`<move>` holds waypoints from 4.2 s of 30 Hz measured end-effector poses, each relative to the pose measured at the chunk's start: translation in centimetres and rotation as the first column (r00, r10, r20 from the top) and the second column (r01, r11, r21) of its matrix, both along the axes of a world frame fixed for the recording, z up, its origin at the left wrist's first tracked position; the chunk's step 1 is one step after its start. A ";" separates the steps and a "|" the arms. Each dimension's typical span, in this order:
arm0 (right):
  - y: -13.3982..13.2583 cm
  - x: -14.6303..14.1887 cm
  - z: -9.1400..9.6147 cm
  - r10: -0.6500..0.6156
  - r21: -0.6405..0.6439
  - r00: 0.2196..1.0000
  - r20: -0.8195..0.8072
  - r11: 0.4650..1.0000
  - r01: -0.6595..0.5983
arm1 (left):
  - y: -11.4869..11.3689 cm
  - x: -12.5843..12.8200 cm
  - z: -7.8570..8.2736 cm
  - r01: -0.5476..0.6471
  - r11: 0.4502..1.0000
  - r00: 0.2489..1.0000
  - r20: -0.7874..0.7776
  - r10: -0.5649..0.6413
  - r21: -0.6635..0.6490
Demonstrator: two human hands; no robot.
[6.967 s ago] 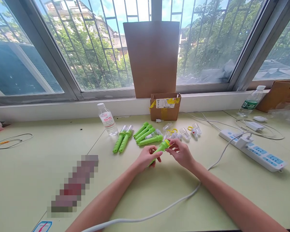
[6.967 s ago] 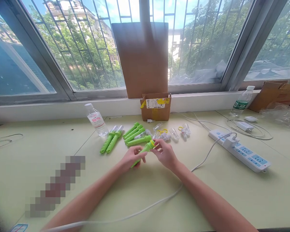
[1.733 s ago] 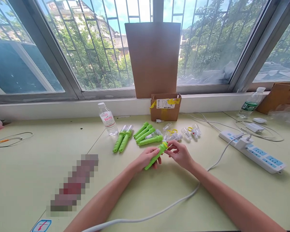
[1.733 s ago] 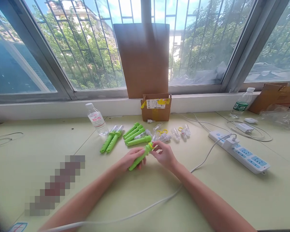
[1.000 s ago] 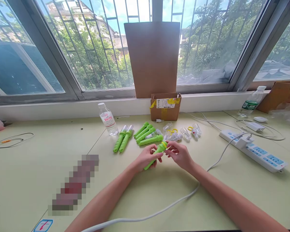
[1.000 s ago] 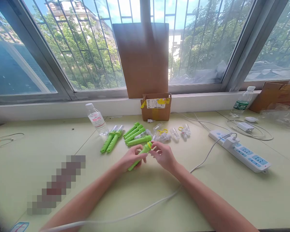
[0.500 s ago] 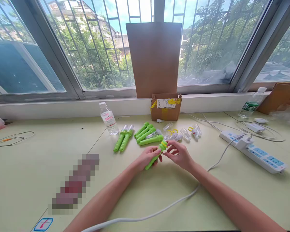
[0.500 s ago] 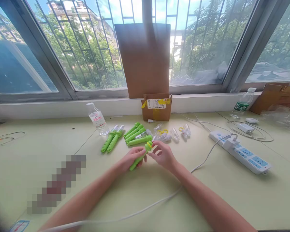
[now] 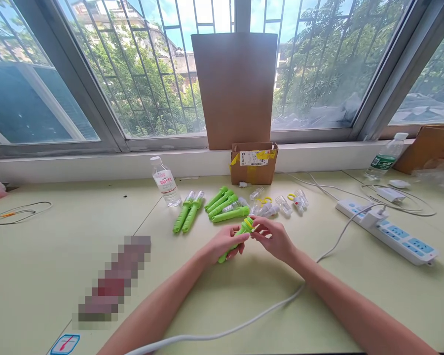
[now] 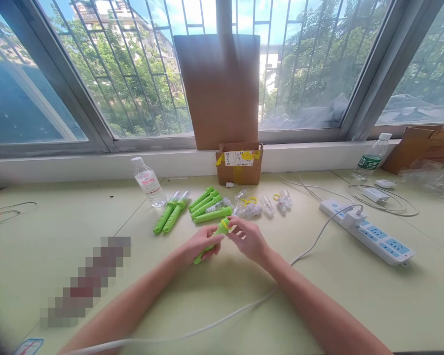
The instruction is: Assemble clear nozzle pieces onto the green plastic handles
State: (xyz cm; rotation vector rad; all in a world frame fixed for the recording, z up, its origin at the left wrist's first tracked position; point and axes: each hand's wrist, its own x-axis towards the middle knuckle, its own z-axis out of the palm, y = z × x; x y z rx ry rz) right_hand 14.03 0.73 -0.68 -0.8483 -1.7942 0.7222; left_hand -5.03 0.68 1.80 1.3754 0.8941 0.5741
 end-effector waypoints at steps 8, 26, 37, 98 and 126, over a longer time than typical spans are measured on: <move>0.0 0.2 0.1 -0.024 0.015 0.999 0.028 1.000 0.024 | -0.2 0.7 -0.8 -0.112 0.993 0.992 0.059 0.109 0.044; 0.3 0.1 0.0 0.003 -0.095 1.000 -0.018 0.995 -0.005 | -0.1 0.6 -0.8 -0.066 0.996 0.994 0.084 0.071 -0.057; 0.0 -0.1 0.1 0.018 -0.120 0.999 -0.047 0.992 -0.023 | 0.4 0.1 -1.0 -0.021 0.994 0.997 0.078 0.029 -0.106; 0.7 0.5 -0.3 -0.059 -0.047 0.998 -0.039 0.997 0.057 | 0.2 0.7 -0.9 -0.248 0.967 0.969 0.021 0.247 0.049; 0.3 0.0 -0.3 -0.051 -0.038 0.998 -0.045 0.998 0.049 | -0.3 0.8 -1.1 -0.186 0.975 0.982 -0.007 0.189 0.124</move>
